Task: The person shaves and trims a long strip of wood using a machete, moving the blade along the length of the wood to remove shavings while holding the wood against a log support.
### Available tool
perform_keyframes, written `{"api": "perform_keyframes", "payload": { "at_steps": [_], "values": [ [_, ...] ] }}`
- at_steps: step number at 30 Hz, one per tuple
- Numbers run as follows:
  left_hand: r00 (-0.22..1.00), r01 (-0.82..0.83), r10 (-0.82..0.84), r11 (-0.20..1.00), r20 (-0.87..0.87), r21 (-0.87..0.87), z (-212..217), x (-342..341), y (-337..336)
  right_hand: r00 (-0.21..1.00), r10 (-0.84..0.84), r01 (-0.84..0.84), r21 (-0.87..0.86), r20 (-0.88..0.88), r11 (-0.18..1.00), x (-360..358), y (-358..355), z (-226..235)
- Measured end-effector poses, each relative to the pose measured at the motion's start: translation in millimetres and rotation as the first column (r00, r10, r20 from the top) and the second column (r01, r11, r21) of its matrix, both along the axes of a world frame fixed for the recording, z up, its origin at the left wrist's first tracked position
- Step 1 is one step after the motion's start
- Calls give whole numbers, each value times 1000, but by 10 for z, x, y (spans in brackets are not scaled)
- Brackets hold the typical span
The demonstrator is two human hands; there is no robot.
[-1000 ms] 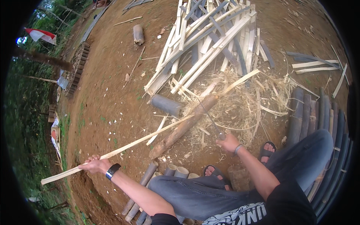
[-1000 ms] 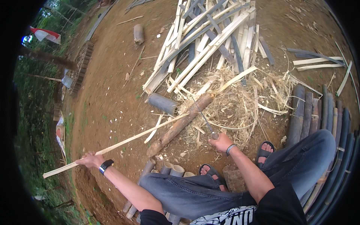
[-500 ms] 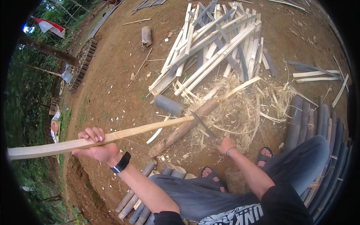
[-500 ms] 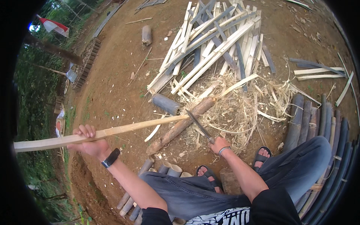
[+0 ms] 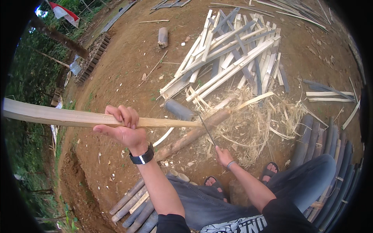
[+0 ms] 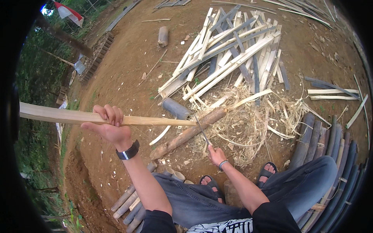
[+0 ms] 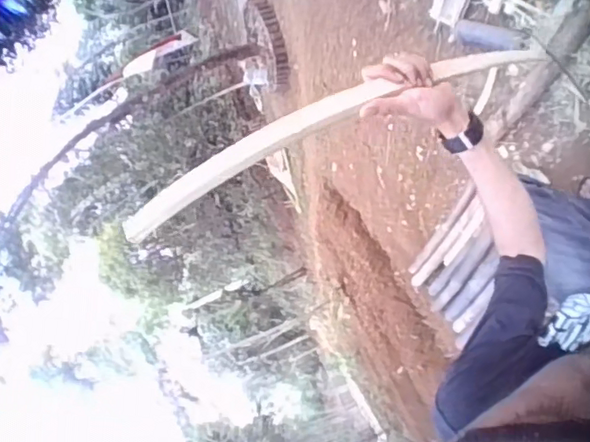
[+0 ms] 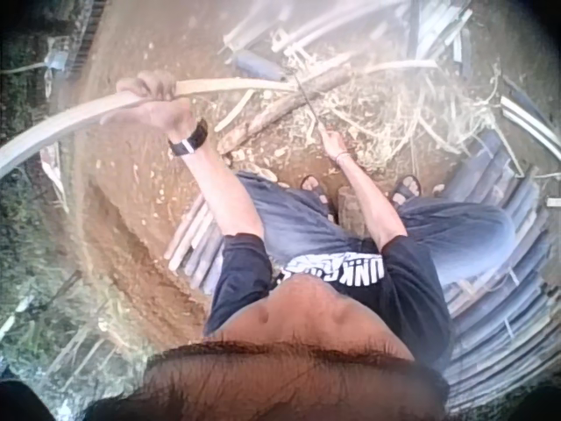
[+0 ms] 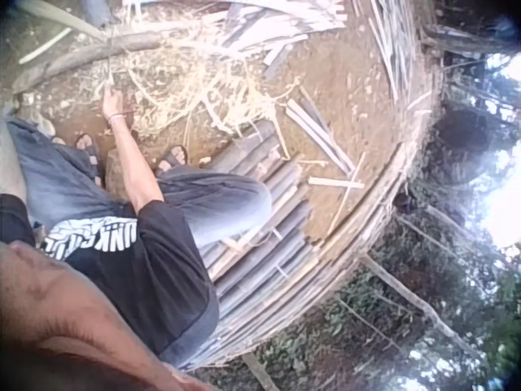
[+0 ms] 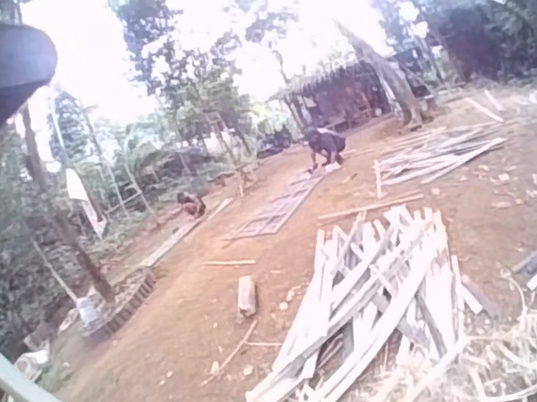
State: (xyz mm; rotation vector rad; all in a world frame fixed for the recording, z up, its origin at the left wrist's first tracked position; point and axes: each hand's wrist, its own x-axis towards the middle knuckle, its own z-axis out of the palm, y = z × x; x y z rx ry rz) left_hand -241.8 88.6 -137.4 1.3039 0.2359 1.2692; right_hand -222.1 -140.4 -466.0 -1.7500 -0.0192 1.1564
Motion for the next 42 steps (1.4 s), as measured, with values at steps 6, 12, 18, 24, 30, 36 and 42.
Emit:
{"api": "perform_keyframes", "payload": {
  "at_steps": [6, 12, 18, 24, 30, 36, 42],
  "values": [
    [1000, 15, -15, 1000, -3, 13, -10, 80, -130, 993, -52, 40, 108, 110, 993, -173, 80, -84],
    [968, 233, -235, 972, 84, 29, -61, -59, -155, 998, -24, 22, 36, 49, 999, -68, 94, -93],
    [955, 276, -284, 956, 82, 98, -140, -251, -86, 985, 25, -13, -76, 168, 997, 0, 185, -262],
    [978, 199, -204, 977, 49, 81, -185, -426, -78, 960, -84, 14, 254, 266, 967, -490, 234, 535],
    [970, 224, -232, 968, 67, 110, -136, -298, -242, 985, -174, 174, -128, 11, 976, -230, 168, -253],
    [973, 224, -228, 971, 41, 83, -183, -294, -250, 936, -154, 53, 307, 316, 950, -625, 361, 459],
    [955, 284, -289, 956, 73, 67, -82, -153, -383, 976, -161, 177, -102, 148, 979, -256, 239, -535]
  ]
}}
